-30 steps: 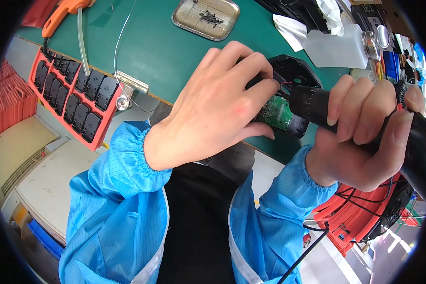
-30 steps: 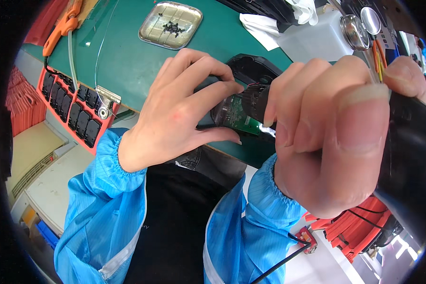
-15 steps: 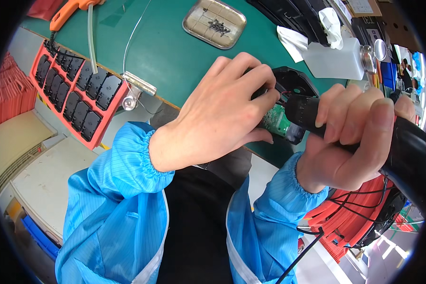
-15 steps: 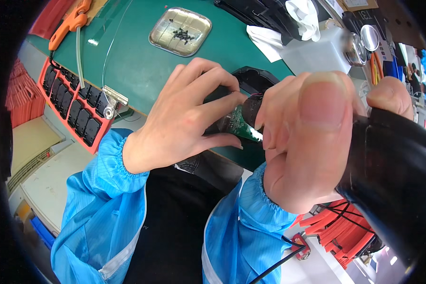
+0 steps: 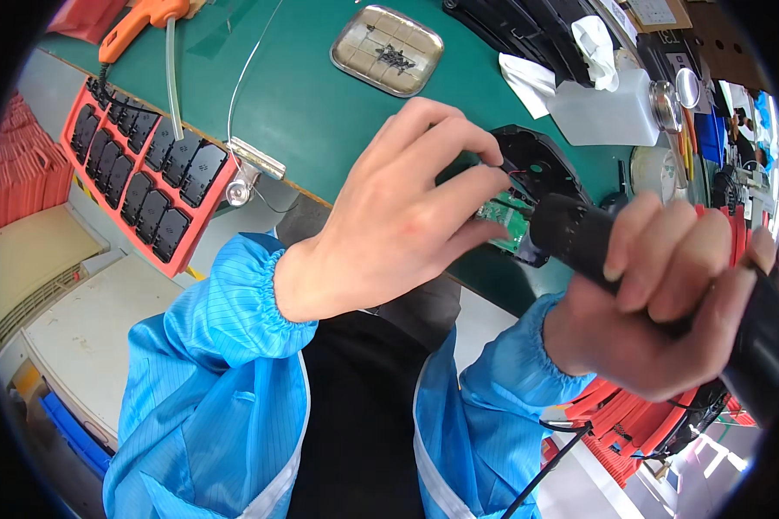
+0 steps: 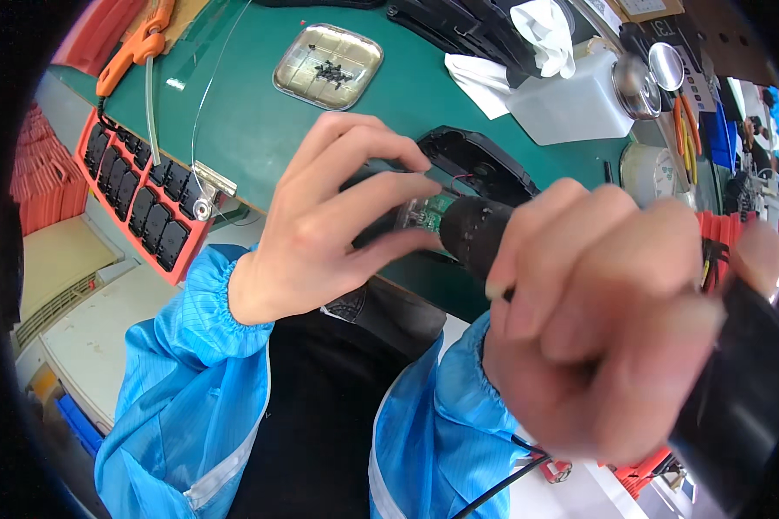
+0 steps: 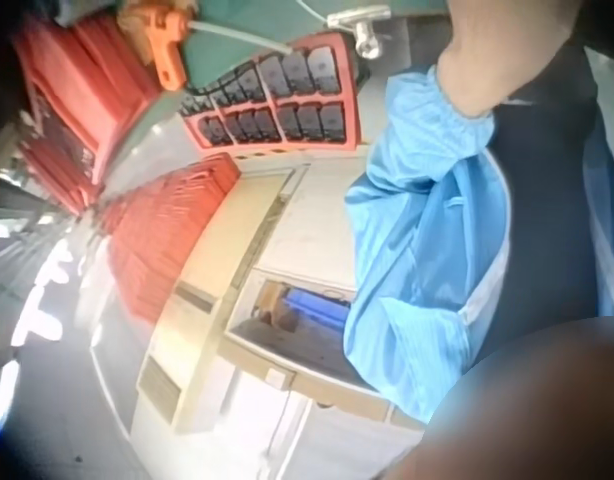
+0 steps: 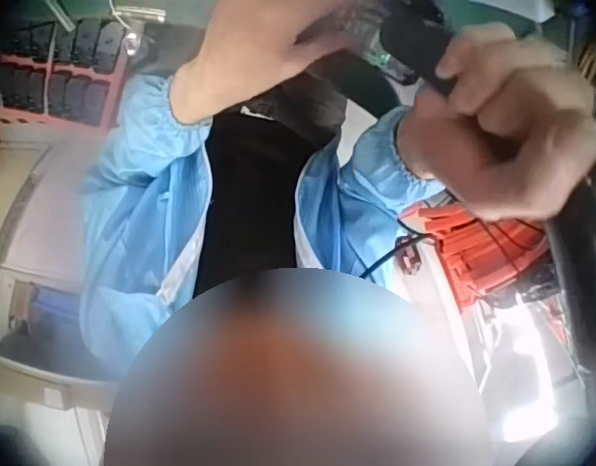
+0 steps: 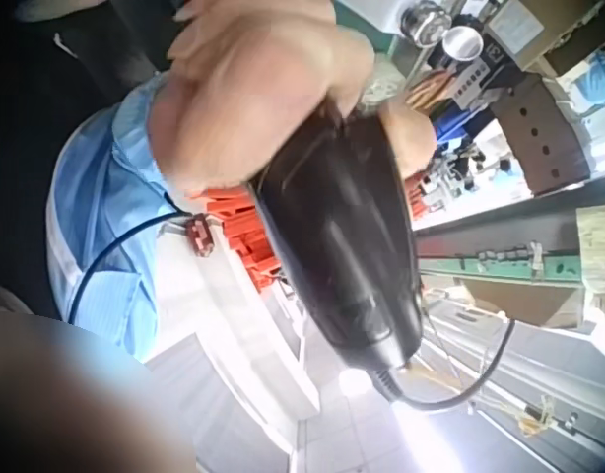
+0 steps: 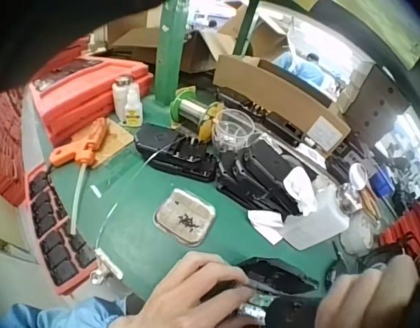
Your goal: Assembling or disassembling a handheld electronic device using an electric screwdriver at a workbench.
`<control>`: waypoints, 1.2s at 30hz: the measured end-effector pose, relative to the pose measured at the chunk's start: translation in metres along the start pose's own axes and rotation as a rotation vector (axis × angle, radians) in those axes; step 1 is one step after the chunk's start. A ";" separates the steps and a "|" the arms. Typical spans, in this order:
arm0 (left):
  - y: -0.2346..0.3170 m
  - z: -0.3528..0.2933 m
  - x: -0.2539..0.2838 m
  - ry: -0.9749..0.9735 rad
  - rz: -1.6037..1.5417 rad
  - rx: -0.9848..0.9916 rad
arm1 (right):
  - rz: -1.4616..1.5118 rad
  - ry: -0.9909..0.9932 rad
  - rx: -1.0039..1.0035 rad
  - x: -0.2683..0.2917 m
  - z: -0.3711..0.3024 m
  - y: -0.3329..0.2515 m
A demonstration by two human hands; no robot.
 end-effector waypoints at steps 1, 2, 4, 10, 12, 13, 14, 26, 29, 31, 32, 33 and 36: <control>0.001 0.000 0.002 0.026 0.007 -0.020 | 0.019 0.009 0.001 0.002 -0.001 -0.004; 0.003 0.000 0.005 0.051 0.013 -0.042 | 0.019 0.012 0.002 0.005 -0.002 -0.005; 0.006 0.000 0.008 0.027 0.055 -0.025 | 0.042 -0.008 -0.001 0.009 -0.003 -0.007; -0.001 0.007 0.044 -0.015 0.335 0.002 | 0.105 -0.049 0.020 0.021 -0.008 -0.013; -0.012 0.012 0.070 0.044 0.496 0.055 | 0.077 -0.017 0.051 0.027 -0.014 -0.012; -0.014 0.014 0.080 0.075 0.577 0.079 | 0.063 0.001 0.068 0.030 -0.016 -0.012; -0.013 0.015 0.083 0.076 0.592 0.071 | 0.071 0.005 0.082 0.033 -0.019 -0.013; -0.027 0.018 0.072 0.122 0.569 0.113 | 0.060 0.023 0.001 0.040 -0.029 -0.006; -0.005 0.010 0.045 -0.037 0.326 0.033 | 0.042 -0.005 -0.021 0.039 -0.026 -0.002; 0.004 0.007 0.028 -0.094 0.271 0.045 | 0.048 0.018 -0.027 0.040 -0.025 0.000; 0.008 0.006 0.016 -0.146 0.224 0.049 | 0.055 0.039 -0.020 0.041 -0.026 -0.001; 0.008 0.008 0.007 -0.194 0.175 0.043 | 0.055 0.060 -0.006 0.043 -0.024 0.000; 0.000 0.004 -0.009 -0.227 0.184 0.064 | 0.016 0.036 -0.027 0.045 -0.019 0.007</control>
Point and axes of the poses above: each hand's wrist, its own z-axis towards the middle knuckle, its own x-axis out of the back of the hand, y = z × x, the point moved 10 cm from there along z, towards the middle knuckle, and after that the axes turned 12 degrees about -y, right-handed, at the moved point
